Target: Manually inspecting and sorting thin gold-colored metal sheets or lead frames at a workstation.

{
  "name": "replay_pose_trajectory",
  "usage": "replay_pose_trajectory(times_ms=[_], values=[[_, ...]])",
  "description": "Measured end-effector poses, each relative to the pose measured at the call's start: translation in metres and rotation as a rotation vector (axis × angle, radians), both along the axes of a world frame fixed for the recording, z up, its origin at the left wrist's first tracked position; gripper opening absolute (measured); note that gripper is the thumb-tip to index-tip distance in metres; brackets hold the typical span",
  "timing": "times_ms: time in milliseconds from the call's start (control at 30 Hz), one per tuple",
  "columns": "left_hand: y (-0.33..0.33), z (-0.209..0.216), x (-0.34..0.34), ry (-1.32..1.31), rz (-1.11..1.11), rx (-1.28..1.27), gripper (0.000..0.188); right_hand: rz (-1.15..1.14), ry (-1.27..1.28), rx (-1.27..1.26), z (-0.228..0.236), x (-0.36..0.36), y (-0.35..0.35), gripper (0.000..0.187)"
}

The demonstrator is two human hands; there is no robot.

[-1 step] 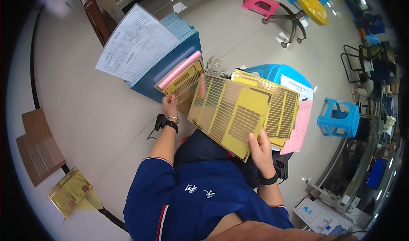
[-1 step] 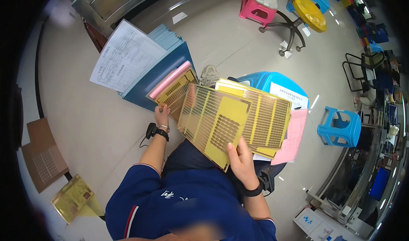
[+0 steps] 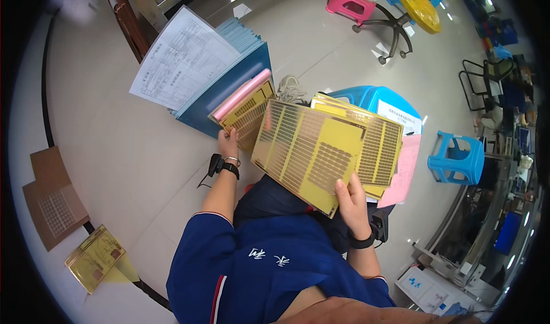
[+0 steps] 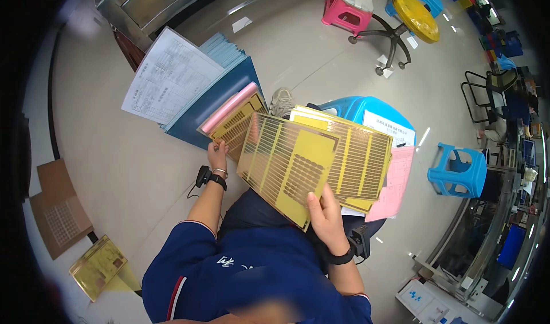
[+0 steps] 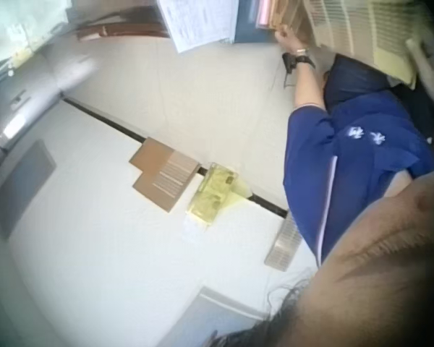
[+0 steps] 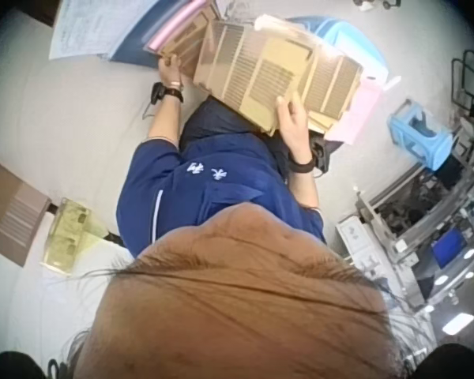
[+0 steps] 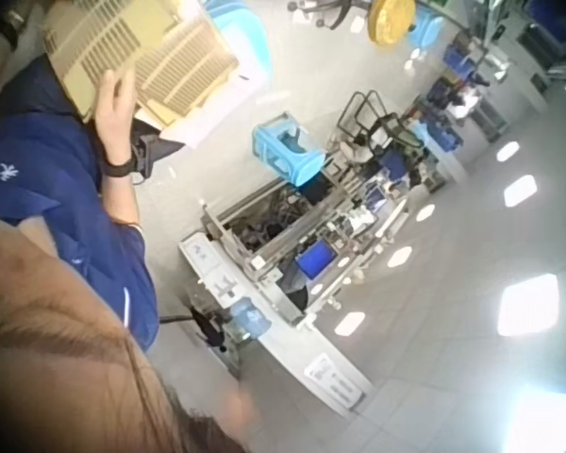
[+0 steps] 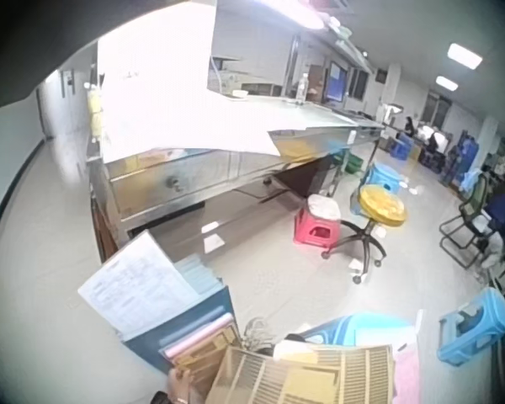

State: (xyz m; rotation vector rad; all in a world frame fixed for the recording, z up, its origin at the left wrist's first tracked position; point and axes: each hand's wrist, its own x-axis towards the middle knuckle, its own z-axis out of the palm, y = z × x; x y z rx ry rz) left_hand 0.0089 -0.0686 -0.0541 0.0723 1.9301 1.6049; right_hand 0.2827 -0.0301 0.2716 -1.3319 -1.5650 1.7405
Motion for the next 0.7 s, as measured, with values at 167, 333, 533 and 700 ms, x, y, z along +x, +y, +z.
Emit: replay_pose_trajectory(times_ms=[167,333,533,700], values=[[-0.006,-0.027,-0.012,0.286,-0.068,-0.136,0.027,-0.093,0.081,0.023,0.001,0.012,-0.004,0.037],[0.001,-0.008,0.003,0.322,-0.001,-0.394,0.034,-0.09,0.045,0.07,0.007,0.018,-0.01,0.036],[0.009,-0.013,0.004,0.236,0.178,-0.191,0.031,-0.058,0.005,0.065,0.006,0.024,-0.015,0.036],[0.012,-0.029,-0.015,0.292,-0.04,-0.346,0.027,-0.054,0.033,0.074,0.001,0.025,-0.016,0.036]])
